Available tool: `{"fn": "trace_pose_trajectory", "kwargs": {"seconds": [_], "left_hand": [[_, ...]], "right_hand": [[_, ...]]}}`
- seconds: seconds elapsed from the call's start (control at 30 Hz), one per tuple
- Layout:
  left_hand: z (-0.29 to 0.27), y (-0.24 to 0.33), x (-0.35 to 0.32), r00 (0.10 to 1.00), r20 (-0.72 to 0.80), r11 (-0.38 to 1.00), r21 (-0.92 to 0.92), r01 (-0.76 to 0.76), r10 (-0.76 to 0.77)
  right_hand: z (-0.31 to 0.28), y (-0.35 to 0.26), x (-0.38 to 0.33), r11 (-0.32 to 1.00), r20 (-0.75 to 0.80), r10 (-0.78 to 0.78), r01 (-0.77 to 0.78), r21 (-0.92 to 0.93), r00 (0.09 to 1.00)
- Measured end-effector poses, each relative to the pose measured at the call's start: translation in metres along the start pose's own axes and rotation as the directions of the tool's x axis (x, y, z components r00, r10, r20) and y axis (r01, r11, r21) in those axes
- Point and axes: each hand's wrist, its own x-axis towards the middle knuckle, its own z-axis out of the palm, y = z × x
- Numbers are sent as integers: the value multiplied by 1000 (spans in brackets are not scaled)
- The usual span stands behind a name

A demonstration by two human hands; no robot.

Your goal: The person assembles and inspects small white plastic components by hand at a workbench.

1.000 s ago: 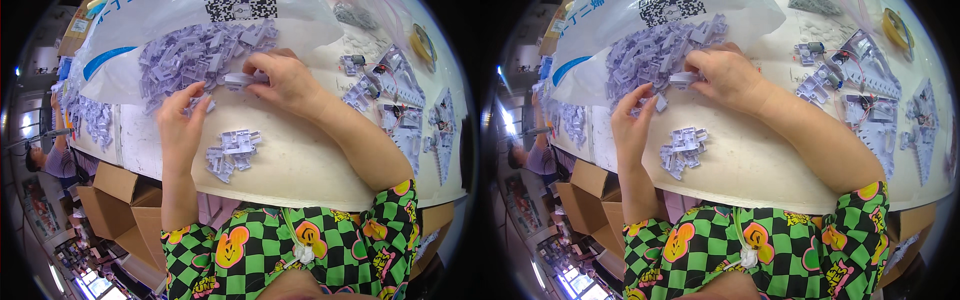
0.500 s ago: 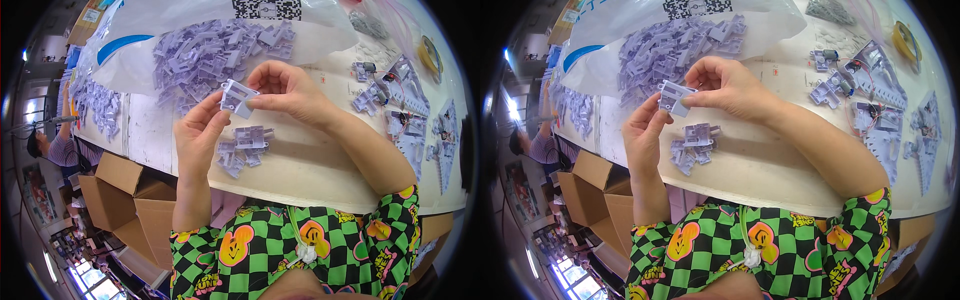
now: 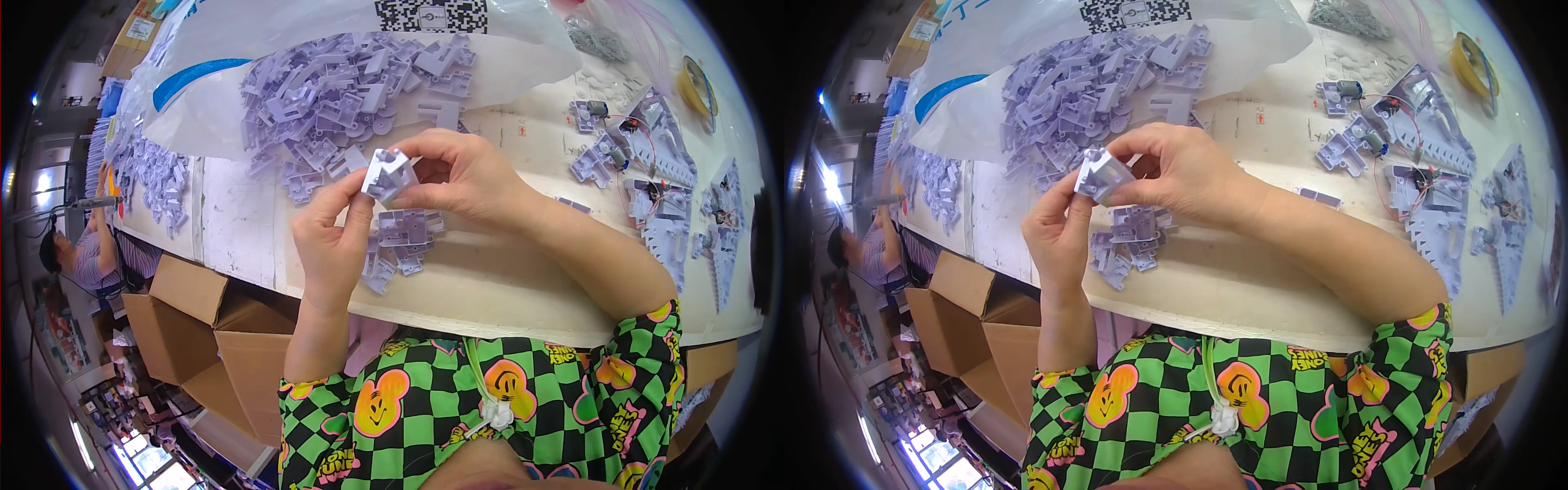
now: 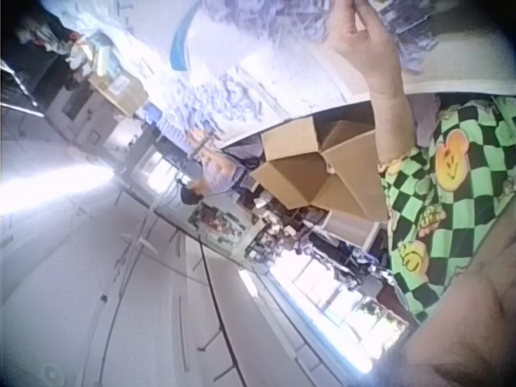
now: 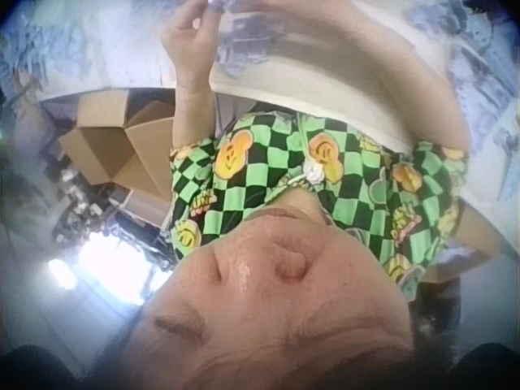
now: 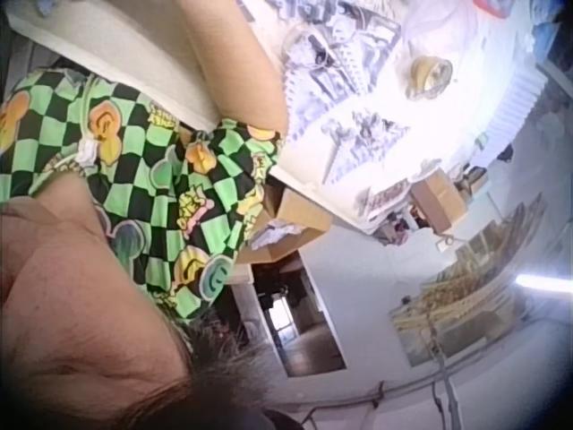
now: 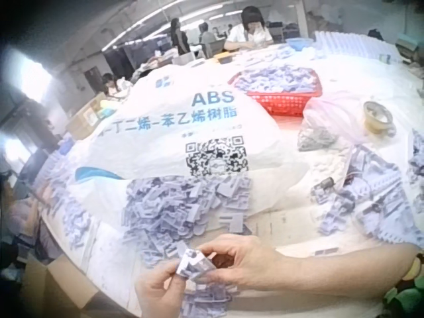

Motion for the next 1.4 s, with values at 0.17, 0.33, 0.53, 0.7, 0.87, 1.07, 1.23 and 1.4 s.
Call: {"fn": "trace_pose_trajectory", "kwargs": {"seconds": [0.17, 0.33, 0.53, 0.7, 0.87, 1.07, 1.23, 1.4], "left_hand": [[0, 4, 7, 976, 135, 857, -467, 217, -173], [-10, -3, 5, 955, 283, 793, -561, 237, -85], [-4, 4, 10, 963, 133, 872, -411, 267, -233], [-6, -2, 23, 974, 105, 903, -367, 224, -199], [-10, -8, 27, 969, 119, 886, -392, 246, -216], [-26, -11, 40, 957, 78, 887, -360, 288, -279], [-26, 6, 45, 991, -90, 980, -180, 81, -99], [-15, 13, 16, 968, 211, 901, -381, 208, -134]], "right_hand": [[-9, 0, 2, 988, 119, 49, -65, 140, 992], [-10, -16, 3, 958, 180, 207, -236, 162, 962], [-5, -10, 2, 986, -46, 90, -82, 144, 995], [-9, -15, 1, 984, -102, 91, -74, 160, 991], [-17, -14, 4, 835, 7, 263, -231, 500, 965], [-24, -10, 8, 847, -2, 219, -189, 497, 976], [-18, -7, 3, 847, -154, -482, 414, -333, 862], [-12, -9, -1, 427, 112, -744, 598, -678, 659]]}}
